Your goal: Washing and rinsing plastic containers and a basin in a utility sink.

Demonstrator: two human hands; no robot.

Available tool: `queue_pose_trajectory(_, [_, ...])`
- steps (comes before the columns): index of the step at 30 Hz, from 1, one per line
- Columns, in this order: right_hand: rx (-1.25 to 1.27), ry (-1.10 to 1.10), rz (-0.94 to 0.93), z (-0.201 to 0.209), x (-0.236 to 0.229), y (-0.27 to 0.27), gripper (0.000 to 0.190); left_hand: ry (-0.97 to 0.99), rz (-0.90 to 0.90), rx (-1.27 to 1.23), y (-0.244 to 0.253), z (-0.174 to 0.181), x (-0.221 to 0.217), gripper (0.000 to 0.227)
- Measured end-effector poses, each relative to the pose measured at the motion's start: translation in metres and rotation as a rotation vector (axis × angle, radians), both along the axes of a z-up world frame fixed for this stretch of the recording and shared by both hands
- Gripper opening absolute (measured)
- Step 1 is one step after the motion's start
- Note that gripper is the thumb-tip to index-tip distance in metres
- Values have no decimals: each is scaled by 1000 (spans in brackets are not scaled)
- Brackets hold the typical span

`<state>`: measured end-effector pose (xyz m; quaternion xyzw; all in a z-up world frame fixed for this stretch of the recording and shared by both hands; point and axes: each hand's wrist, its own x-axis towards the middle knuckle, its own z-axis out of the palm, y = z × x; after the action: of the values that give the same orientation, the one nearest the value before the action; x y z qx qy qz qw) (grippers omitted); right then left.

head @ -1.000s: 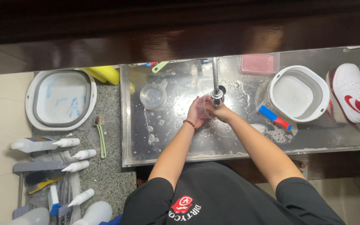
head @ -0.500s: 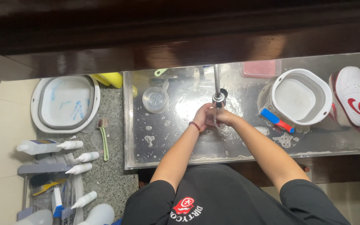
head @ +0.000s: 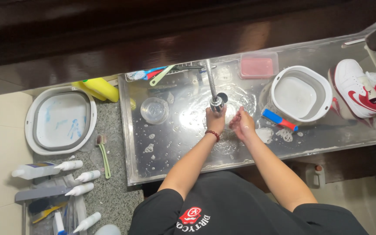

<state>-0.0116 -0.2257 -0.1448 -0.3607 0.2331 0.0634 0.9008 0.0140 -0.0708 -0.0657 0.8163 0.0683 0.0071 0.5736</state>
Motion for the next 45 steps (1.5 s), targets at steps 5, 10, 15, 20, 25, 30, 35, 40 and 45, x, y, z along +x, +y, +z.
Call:
queue_pose_trajectory(5, [82, 277, 125, 20, -4, 27, 48, -4, -48, -239, 12, 56, 3, 23])
queue_pose_trajectory(10, [121, 600, 396, 130, -6, 63, 88, 39, -60, -217, 32, 14, 11, 18])
queue_pose_trajectory(15, [-205, 209, 324, 70, -8, 46, 57, 13, 78, -616, 73, -27, 10, 21])
queue_pose_trajectory(20, [-1317, -325, 326, 114, -16, 39, 39, 207, 214, -425, 114, -18, 24, 21])
queue_pose_trajectory(25, [-1297, -378, 243, 115, -18, 39, 41, 34, 196, 181, 107, -1, 76, 39])
queue_pose_trajectory(30, [-1174, -128, 353, 73, -14, 29, 52, -298, -179, 429, 73, 101, 116, 28])
queue_pose_trajectory(35, [-336, 225, 418, 95, -19, 38, 65, -258, -447, 657, 49, 85, 161, 52])
queue_pose_trajectory(40, [136, 431, 429, 99, -22, 25, 97, -317, -543, 785, 30, 56, 185, 48])
queue_pose_trajectory(45, [278, 438, 325, 110, -24, 17, 94, -362, -348, 623, 33, 12, 205, 31])
